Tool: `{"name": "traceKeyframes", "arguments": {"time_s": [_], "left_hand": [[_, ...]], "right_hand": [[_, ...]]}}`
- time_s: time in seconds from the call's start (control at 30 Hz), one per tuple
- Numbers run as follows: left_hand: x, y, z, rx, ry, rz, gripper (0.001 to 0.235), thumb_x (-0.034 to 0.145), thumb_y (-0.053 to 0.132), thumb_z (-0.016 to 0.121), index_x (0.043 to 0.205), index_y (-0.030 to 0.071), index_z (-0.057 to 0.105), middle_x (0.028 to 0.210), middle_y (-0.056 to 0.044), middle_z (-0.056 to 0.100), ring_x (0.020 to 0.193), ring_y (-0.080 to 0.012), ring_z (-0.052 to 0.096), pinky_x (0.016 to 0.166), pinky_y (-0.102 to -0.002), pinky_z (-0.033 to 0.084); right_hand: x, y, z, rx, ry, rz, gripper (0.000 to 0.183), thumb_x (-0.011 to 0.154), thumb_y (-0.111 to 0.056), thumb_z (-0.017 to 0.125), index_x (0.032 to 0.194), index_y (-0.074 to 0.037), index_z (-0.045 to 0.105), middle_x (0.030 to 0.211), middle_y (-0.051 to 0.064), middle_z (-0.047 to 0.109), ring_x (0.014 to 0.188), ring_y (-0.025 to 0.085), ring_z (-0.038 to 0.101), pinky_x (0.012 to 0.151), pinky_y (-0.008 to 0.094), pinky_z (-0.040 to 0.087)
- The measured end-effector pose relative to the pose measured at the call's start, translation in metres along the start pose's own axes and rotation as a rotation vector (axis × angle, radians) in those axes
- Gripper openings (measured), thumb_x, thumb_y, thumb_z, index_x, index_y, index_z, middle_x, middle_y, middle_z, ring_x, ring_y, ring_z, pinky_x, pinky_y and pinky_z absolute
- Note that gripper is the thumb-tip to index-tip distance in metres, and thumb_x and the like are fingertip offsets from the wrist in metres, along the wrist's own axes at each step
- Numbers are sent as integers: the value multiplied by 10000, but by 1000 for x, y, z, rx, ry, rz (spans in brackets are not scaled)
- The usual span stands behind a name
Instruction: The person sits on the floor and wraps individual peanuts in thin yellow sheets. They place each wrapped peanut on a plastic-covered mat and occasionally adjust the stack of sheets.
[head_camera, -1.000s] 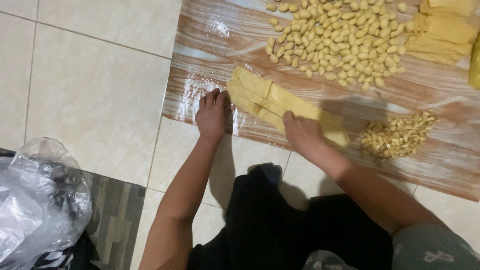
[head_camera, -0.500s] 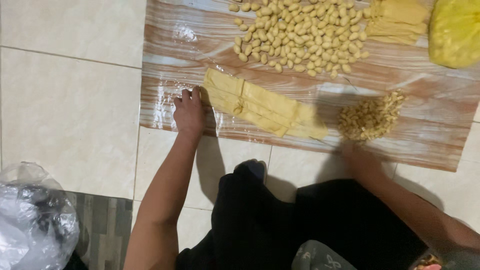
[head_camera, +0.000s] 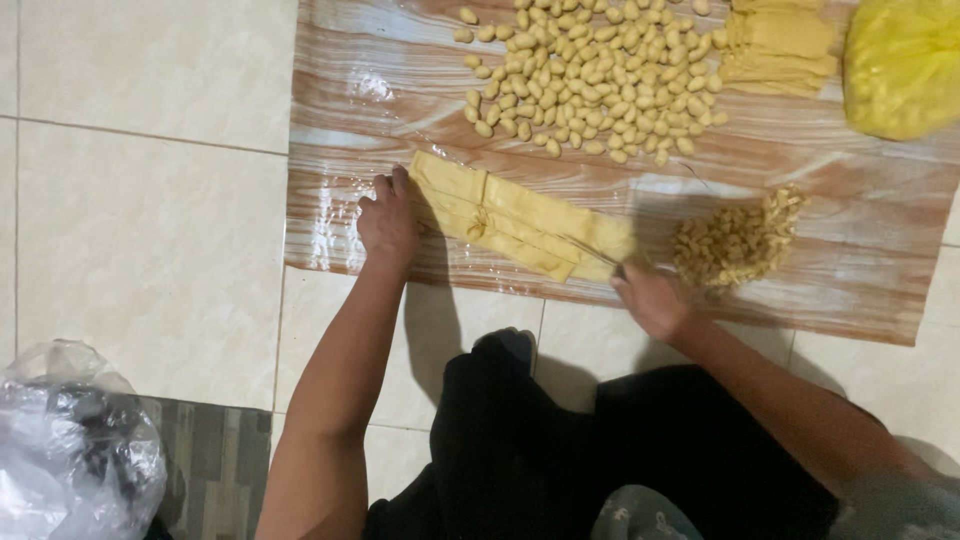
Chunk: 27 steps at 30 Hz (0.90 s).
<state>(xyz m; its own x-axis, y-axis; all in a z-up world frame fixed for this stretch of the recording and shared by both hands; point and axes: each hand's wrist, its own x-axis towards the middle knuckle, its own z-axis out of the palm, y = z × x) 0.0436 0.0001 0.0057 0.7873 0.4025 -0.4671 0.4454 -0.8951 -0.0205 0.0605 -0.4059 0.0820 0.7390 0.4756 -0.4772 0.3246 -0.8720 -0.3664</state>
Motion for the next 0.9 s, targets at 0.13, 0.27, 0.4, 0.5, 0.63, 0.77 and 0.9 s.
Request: {"name": "traceKeyframes", "arguments": {"time_s": [0.13,0.27,0.4,0.5,0.63,0.77,0.9], "left_hand": [[3,-2,4,-72,8,-6,1069,743,262,895,1583,211,236,1446,-118,442,1165,-420,589,823,-444,600],[4,-2,9,-38,-30,7,1011,795,232,847,1599,314,239,1487,-141,396,1130,-420,589,782,-437,610],[7,-3,16,-7,-20,20,961,819,227,821,1598,350,271,1521,-132,369,1127,-395,582,789,-420,609],[8,-5,20,21,63,25,890,877,150,777,1596,380,307,1518,-125,377,1101,-374,588,742,-413,619],[4,-3,20,-12,-32,19,982,794,257,839,1588,359,272,1515,-115,355,1143,-382,564,775,-422,606],[1,-4,11,-14,2,17,946,820,259,838,1589,372,299,1489,-96,393,1151,-367,577,792,-420,608],[-3,0,10,-25,-15,9,996,775,322,863,1577,340,273,1498,-109,364,1146,-385,570,752,-420,612]], "right_hand": [[83,-93,-1,33,-80,-20,298,1062,-321,474,1062,-36,559,1042,214,686,953,423,666,805,550,513],[142,-158,-7,-18,-37,-98,294,1056,-309,460,1092,-33,554,1127,201,685,1017,415,661,807,556,511],[169,-183,-10,-89,-100,-134,282,1065,-283,433,1129,-35,550,1135,193,697,1030,399,673,814,551,521],[181,-185,-3,-122,-182,-84,250,1051,-223,413,1150,-40,552,1115,206,708,1023,401,684,828,549,524],[182,-164,4,-180,-151,-129,234,1020,-124,398,1134,-18,574,1067,254,719,993,410,707,806,546,549],[146,-105,-11,-185,-118,-154,271,1038,-193,402,1086,9,577,969,275,714,916,440,701,792,558,528],[101,-42,-13,-185,-80,-208,238,1050,-194,442,1064,-2,582,840,252,704,794,406,720,712,519,554]]}}
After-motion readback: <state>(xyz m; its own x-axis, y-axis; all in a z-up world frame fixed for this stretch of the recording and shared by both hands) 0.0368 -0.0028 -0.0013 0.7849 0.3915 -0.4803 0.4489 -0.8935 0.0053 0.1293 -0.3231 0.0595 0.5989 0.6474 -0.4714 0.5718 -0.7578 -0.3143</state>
